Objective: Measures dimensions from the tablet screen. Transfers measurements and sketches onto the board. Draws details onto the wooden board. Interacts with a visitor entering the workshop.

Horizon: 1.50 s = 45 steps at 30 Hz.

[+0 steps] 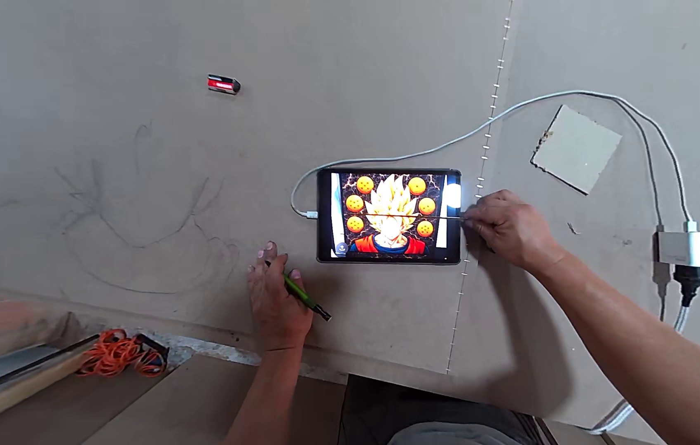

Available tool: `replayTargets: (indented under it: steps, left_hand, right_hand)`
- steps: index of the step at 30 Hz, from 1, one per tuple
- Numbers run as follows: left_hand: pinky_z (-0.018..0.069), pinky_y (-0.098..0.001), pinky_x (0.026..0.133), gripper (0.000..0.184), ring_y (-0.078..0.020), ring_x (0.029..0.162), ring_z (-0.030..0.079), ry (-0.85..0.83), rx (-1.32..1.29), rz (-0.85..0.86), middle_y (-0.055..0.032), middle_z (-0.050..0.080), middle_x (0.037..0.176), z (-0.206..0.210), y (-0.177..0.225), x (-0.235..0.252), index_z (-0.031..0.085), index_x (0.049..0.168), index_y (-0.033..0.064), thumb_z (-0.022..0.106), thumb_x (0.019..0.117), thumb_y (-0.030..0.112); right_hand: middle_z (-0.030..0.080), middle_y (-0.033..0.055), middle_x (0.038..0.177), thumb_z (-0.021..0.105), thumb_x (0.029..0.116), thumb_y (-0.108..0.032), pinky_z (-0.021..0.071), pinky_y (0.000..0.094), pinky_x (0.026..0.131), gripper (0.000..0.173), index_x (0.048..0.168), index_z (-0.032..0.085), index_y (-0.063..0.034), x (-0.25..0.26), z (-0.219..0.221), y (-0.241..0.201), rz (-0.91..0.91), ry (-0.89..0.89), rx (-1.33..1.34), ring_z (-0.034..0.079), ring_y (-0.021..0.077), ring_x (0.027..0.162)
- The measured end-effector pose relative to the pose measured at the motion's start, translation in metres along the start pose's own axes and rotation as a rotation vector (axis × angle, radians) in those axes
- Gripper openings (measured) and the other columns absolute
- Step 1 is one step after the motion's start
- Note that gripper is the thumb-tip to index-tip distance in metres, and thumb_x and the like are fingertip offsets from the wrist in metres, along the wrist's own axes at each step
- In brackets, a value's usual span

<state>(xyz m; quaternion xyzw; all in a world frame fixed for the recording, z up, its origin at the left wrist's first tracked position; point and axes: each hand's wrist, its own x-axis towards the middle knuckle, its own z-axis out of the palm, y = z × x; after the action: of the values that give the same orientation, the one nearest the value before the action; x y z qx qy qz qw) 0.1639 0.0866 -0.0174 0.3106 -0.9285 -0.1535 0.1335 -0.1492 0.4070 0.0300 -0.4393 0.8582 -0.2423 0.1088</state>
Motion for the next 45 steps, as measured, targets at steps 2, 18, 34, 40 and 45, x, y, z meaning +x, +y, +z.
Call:
replayTargets:
  steps: [2,18,34,40,45]
  left_hand:
    - [0.0271,-0.0546,0.124,0.047,-0.0317,0.153,0.032,-0.031,0.047,0.003,-0.0132,0.04,0.162,-0.003,0.003,0.0,0.052,0.144,0.0052,0.039,0.1079,0.032]
    - [0.0541,-0.0433,0.106,0.045,-0.02,0.121,0.066,-0.36,-0.637,-0.235,-0.0105,0.067,0.134,-0.159,-0.081,-0.026,0.06,0.141,0.0076,0.067,0.0995,0.025]
    - [0.0598,-0.0318,0.07,0.019,-0.0129,0.076,0.068,-0.312,-0.681,-0.267,-0.008,0.073,0.1,-0.27,-0.38,0.066,0.07,0.116,0.0014,0.061,0.0992,0.006]
    - [0.0581,-0.0412,0.074,0.024,-0.017,0.078,0.068,-0.393,-0.455,-0.339,-0.007,0.072,0.1,-0.289,-0.437,0.134,0.069,0.121,0.0078,0.059,0.1012,0.016]
    - [0.0571,-0.0373,0.065,0.024,-0.0171,0.073,0.065,-0.228,-0.523,-0.395,-0.0081,0.069,0.098,-0.269,-0.487,0.207,0.066,0.119,0.0053,0.059,0.0994,0.016]
  right_hand:
    - [0.074,0.0009,0.105,0.061,0.1014,-0.026,0.0543,0.043,0.098,0.02,0.106,0.08,-0.019,-0.001,-0.001,0.0,-0.002,-0.016,0.0,0.066,0.0209,0.111]
    - [0.077,0.01,0.098,0.063,0.1021,-0.03,0.0586,0.0529,0.084,0.027,0.117,0.078,-0.0135,-0.021,0.06,-0.206,0.231,-0.445,0.495,0.074,0.0239,0.087]
    - [0.074,0.0049,0.093,0.056,0.103,-0.05,0.055,0.0511,0.083,0.038,0.11,0.076,-0.0199,0.144,0.212,-0.44,0.178,-0.698,0.408,0.07,0.0215,0.087]
    - [0.071,0.01,0.089,0.053,0.1018,-0.059,0.054,0.0539,0.081,0.049,0.109,0.073,-0.0141,0.229,0.224,-0.437,0.24,-0.765,0.299,0.069,0.0271,0.085]
    - [0.073,0.0067,0.096,0.055,0.1009,-0.059,0.0553,0.0514,0.085,0.047,0.112,0.074,-0.0173,0.289,0.219,-0.436,0.371,-0.691,0.211,0.07,0.0241,0.09]
